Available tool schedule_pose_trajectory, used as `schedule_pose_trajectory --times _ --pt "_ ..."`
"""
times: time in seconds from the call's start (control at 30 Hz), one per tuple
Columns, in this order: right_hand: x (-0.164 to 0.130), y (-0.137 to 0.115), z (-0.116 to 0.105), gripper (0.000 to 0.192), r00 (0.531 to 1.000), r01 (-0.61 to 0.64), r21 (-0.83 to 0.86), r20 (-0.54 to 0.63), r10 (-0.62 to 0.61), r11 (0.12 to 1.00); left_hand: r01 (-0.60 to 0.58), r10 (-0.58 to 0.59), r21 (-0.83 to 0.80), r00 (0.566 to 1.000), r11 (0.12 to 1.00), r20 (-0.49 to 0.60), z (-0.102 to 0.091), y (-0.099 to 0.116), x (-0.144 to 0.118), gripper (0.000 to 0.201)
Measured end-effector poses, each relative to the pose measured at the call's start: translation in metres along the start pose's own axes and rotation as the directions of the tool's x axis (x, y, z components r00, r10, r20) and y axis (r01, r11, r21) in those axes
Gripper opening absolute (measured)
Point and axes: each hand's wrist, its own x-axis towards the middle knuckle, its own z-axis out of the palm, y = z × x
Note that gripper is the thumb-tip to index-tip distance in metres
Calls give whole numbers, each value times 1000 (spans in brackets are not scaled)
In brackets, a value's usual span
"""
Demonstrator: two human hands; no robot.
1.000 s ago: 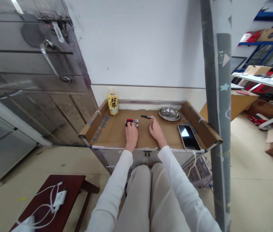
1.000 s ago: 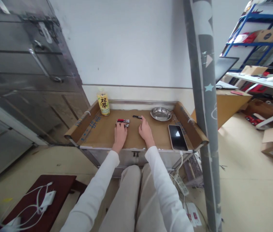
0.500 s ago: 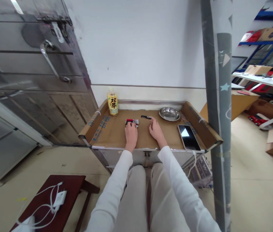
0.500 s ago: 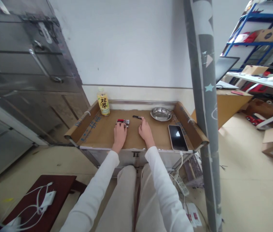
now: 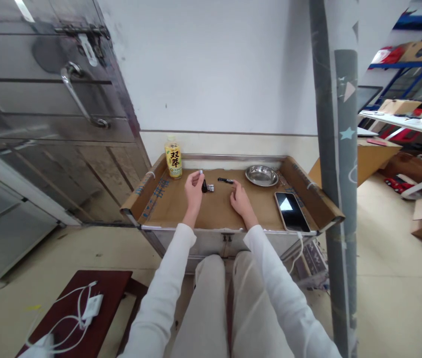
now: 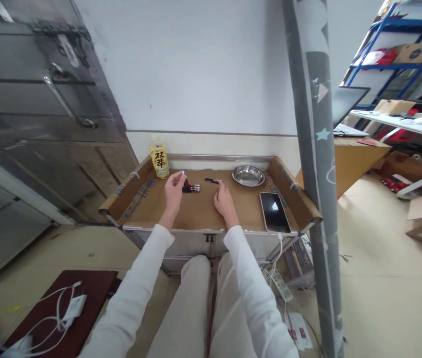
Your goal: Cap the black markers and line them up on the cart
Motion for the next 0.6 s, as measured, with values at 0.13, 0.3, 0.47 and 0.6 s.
schedule_pose_trajectory --times 0.13,0.3,0.47,0.6 --pt "0 -1 -1 56 1000 -9 -12 12 9 1000 -171 133 204 973 964 190 -5 5 -6 16" --pt "0 -2 -2 54 999 -23 -19 22 24 1000 -347 89 576 900 740 427 -2 -14 -24 18" --pt "0 -2 -2 55 999 -19 -24 26 20 1000 -348 17 660 892 666 453 7 -29 -27 22" --pt "0 -1 -2 54 1000 1 -28 14 -1 1000 -328 -6 664 894 671 448 10 -30 -22 24"
